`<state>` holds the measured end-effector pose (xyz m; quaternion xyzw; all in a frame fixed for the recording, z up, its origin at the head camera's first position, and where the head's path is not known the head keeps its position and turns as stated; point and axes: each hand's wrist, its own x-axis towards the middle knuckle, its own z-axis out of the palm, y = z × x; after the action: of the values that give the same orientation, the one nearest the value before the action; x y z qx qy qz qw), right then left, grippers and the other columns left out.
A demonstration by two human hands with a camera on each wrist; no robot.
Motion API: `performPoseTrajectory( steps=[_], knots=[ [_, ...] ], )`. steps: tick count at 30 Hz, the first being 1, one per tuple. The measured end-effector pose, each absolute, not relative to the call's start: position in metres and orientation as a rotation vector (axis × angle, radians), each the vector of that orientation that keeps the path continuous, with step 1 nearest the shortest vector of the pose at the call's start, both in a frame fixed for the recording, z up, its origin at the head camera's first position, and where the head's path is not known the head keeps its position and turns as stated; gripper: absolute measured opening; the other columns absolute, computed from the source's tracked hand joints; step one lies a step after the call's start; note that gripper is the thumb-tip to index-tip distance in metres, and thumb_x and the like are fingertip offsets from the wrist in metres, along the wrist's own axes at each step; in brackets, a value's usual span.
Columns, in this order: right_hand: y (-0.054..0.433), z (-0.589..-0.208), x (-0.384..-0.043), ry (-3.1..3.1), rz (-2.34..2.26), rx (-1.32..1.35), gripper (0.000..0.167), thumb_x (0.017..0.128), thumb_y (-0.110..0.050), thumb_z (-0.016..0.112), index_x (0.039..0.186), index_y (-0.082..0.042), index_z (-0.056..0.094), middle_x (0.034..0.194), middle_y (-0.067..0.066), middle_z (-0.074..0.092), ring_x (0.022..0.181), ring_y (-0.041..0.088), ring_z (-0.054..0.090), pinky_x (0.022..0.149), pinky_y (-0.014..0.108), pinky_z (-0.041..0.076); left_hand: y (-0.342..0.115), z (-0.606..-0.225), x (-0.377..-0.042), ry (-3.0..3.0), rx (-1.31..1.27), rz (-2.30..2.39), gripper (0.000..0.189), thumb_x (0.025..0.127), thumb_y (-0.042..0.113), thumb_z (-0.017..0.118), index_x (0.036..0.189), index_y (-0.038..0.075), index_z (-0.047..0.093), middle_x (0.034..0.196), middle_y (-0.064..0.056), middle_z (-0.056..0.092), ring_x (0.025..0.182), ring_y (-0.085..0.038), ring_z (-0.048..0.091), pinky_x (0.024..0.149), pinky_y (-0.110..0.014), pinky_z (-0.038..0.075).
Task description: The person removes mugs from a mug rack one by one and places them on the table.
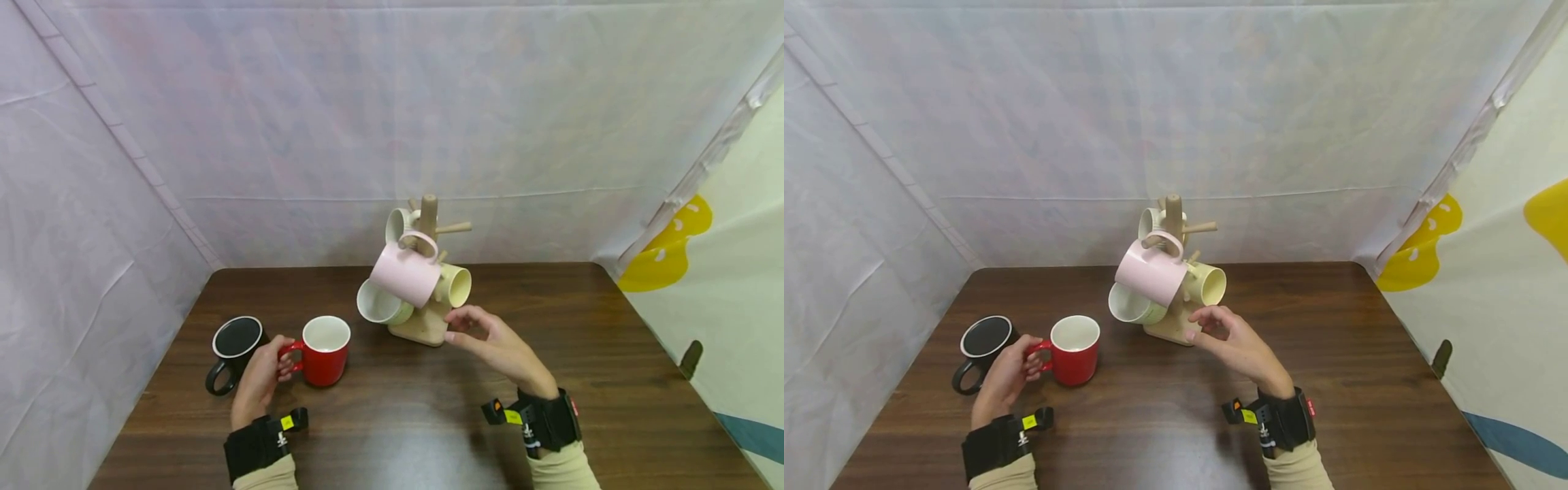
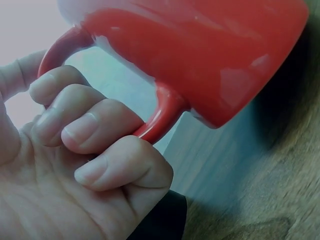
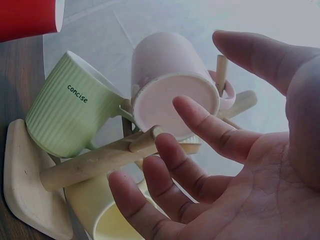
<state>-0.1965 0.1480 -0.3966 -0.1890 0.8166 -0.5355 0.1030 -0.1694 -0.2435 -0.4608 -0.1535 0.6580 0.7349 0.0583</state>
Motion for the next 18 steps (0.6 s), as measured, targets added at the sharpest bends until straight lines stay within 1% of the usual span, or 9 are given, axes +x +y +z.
performPoseTrajectory(
  steps=[13, 18],
  knots=[
    [0.1494, -0.3968, -0.1963, 2.413, -1.587, -0.566, 0.033, 0.092, -0.035, 0.070, 0.119, -0.018, 0.062, 0.114, 0.004, 0.064, 0.111, 0.028, 0.058, 0.090, 0.042, 0.049, -0.2462, -0.4601, -0.1685, 2.014, -0.478, 2.180, 0.039, 0.098, 0.018, 0.039, 0.060, 0.010, 0.041, 0.056, 0.000, 0.036, 0.054, -0.014, 0.035, 0.051, -0.024, 0.032],
    [0.1498, -0.3975, -0.1965, 2.417, -1.589, -0.572, 0.032, 0.092, -0.034, 0.070, 0.119, -0.018, 0.062, 0.115, 0.003, 0.064, 0.110, 0.027, 0.058, 0.090, 0.041, 0.049, -0.2474, -0.4610, -0.1669, 2.083, -0.448, 2.117, 0.039, 0.098, 0.016, 0.038, 0.060, 0.008, 0.041, 0.058, -0.002, 0.037, 0.056, -0.017, 0.036, 0.053, -0.025, 0.034]
  ],
)
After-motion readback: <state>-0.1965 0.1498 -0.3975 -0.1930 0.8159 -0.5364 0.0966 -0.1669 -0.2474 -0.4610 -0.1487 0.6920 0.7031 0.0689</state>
